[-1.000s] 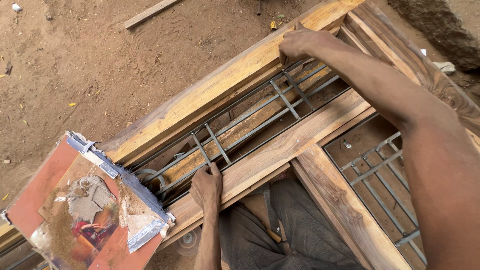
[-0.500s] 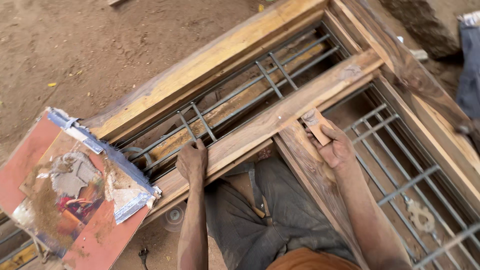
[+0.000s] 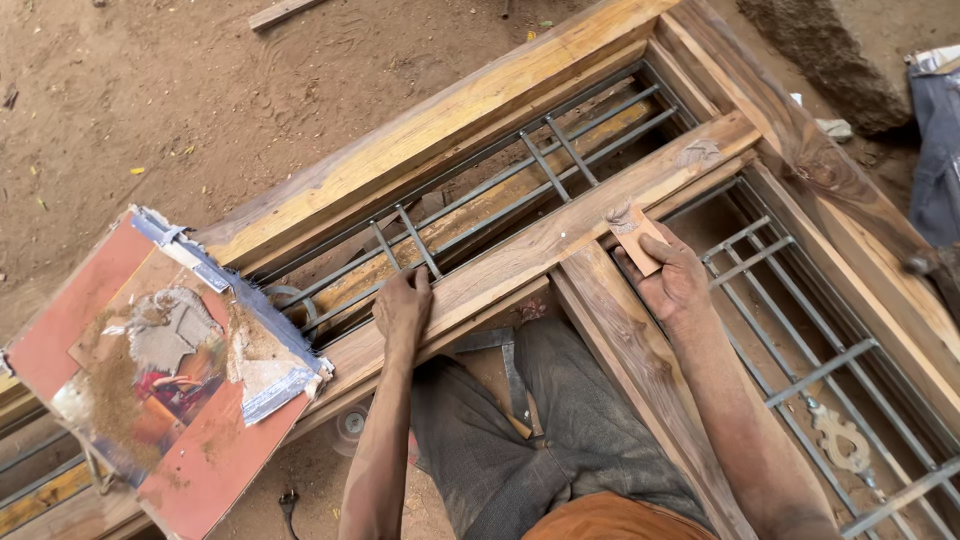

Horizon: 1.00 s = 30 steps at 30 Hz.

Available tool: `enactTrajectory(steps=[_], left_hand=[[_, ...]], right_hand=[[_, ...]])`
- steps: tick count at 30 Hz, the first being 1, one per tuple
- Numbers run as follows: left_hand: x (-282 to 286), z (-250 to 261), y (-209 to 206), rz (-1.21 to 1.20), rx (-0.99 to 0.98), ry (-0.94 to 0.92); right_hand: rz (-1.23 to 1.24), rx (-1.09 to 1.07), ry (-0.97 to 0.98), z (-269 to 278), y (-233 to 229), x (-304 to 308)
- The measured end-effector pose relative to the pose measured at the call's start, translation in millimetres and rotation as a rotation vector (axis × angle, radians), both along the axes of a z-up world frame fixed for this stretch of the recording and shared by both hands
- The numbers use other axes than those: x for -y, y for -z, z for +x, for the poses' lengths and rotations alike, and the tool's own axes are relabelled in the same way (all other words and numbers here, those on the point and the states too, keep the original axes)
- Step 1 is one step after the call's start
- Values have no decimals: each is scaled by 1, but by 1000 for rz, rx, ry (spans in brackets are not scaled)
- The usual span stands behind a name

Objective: The person sands the wooden frame of a door with a piece of sandpaper, moving the paper along the edges and corners to smooth the surface.

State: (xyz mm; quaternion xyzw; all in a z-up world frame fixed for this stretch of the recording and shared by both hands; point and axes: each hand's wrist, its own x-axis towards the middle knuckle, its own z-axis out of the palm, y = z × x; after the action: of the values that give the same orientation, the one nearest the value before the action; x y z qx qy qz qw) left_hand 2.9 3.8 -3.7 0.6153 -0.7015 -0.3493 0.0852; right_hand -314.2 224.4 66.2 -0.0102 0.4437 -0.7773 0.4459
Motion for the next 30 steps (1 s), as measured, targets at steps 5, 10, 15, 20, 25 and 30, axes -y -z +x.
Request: enactTrajectory(steps=[5,10,15,20,25,30], left_hand=[[53,-60,18,3,-172,311],[79,-121,40,-116,-230,624],[82,-126,49,-10,-96,822],[96,-134,55,98,-182,715],[100,-137,59,-5,-162,751],[95,-142,59,6,-79,836]], right_hand=[[-43,-285,-173,17,-15,108],[80,-785,-331,45,-1,232],[271,-1532,-424,72,31,315],[211,-1939,-465,90,91,370],[384,-2243,-685,85,107,371],[519,-2167,-1207,49,38,371]])
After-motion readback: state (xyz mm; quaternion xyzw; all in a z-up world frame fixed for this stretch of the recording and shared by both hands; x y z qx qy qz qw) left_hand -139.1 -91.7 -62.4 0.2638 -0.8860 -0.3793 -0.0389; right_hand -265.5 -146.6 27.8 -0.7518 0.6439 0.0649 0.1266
